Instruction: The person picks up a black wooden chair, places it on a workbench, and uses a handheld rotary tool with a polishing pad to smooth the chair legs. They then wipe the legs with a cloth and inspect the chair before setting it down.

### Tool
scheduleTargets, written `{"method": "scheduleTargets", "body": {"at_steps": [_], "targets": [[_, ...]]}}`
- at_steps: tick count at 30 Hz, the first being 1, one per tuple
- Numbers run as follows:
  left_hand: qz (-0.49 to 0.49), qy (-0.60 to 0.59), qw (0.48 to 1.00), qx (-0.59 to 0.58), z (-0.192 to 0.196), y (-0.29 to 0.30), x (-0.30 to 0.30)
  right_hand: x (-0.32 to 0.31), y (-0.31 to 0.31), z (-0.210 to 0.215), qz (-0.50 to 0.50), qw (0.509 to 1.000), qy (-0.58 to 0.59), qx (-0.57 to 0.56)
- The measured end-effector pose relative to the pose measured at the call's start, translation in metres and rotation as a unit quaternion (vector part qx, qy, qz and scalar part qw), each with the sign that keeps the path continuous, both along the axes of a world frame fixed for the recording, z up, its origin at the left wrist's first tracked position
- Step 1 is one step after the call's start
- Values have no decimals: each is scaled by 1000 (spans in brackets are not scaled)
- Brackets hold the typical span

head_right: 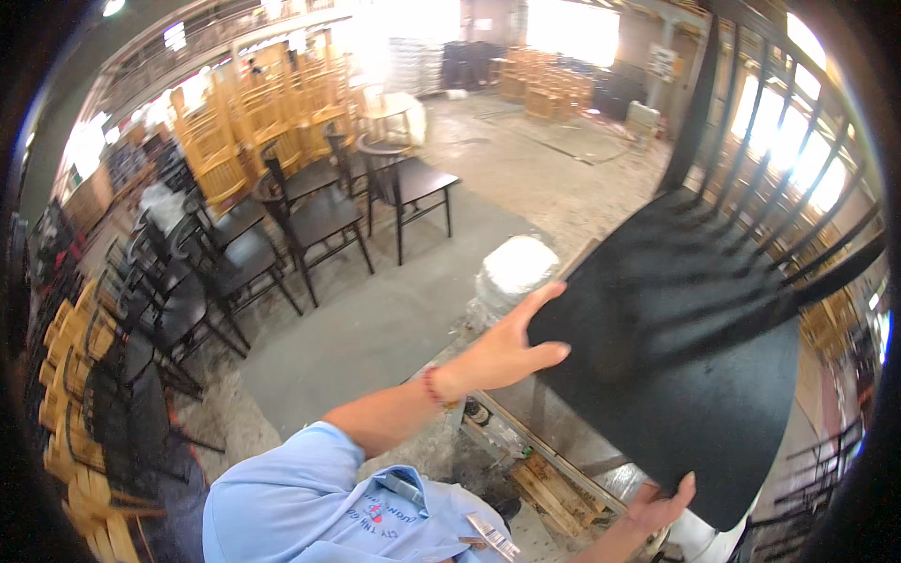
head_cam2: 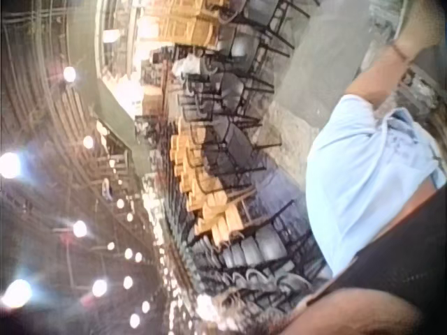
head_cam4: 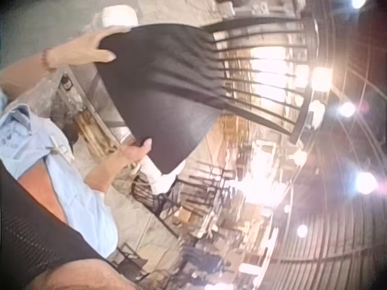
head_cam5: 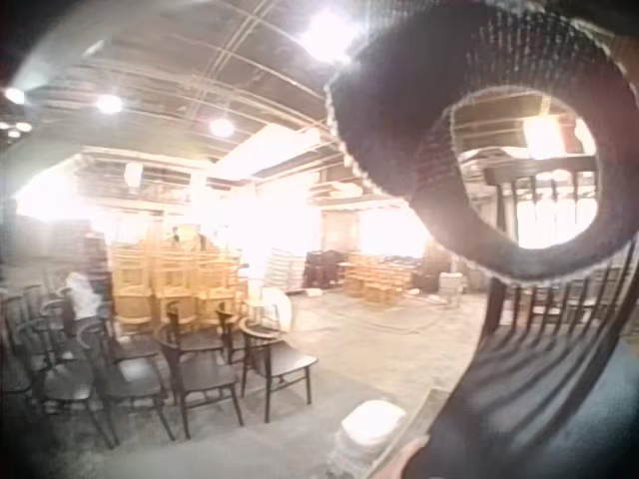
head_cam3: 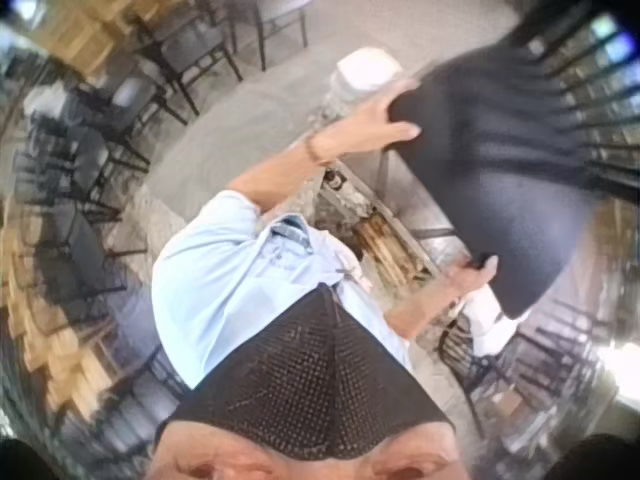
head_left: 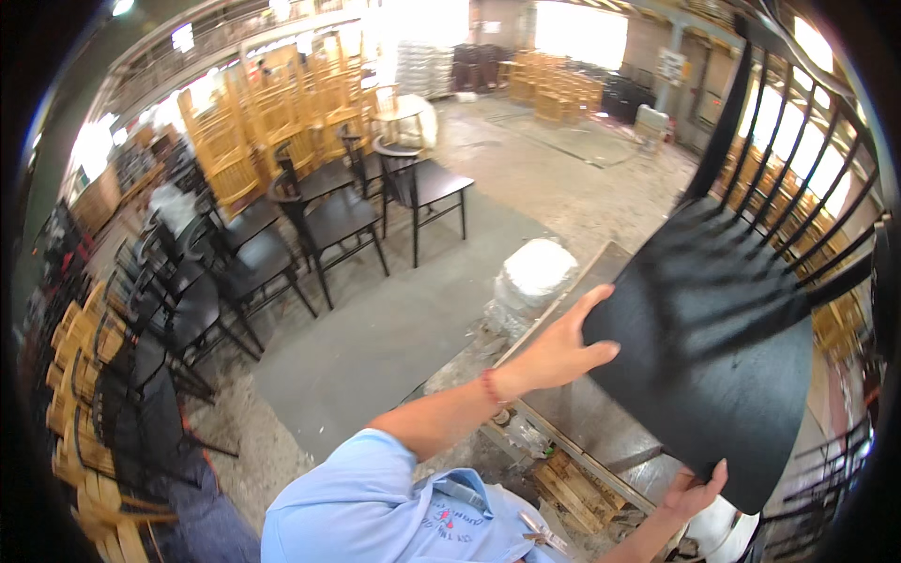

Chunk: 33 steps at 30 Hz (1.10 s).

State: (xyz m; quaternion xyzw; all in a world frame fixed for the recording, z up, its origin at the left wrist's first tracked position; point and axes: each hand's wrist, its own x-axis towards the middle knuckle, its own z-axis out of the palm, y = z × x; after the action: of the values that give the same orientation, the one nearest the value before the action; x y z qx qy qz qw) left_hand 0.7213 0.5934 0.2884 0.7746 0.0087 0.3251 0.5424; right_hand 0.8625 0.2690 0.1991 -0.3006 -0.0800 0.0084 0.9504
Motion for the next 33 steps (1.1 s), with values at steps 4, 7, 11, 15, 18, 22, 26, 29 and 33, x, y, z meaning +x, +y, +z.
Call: {"method": "scheduleTargets", "body": {"at_steps": [4, 7, 11, 15, 18, 22, 26, 29, 33], "targets": [[65, -47, 982, -169, 7, 11, 69, 67, 16, 25, 63, 997, -32, -31], [26, -37, 966, -253, 22, 25, 110, 115, 27, 38, 119, 992, -35, -27], [36, -36, 967, -250, 32, 42, 158, 146, 61, 66, 133, 991, -14, -25], [33, -44, 965, -255, 40, 51, 201, 187, 66, 70, 133, 989, -4, -59], [84, -27, 964, -252, 31, 63, 206, 187, 78, 69, 120, 987, -2, -110], [111, 51, 984, -129, 28, 41, 211, 184, -21, 69, 83, 958, 3, -273], [103, 118, 988, 1, 24, 64, 194, 207, -83, 100, -120, 908, 24, -401], [137, 61, 984, 95, 25, 82, 185, 214, -54, 118, -112, 897, 35, -427], [116, 141, 967, -176, 34, 65, 190, 216, -60, 126, -97, 901, 31, -421]]}}
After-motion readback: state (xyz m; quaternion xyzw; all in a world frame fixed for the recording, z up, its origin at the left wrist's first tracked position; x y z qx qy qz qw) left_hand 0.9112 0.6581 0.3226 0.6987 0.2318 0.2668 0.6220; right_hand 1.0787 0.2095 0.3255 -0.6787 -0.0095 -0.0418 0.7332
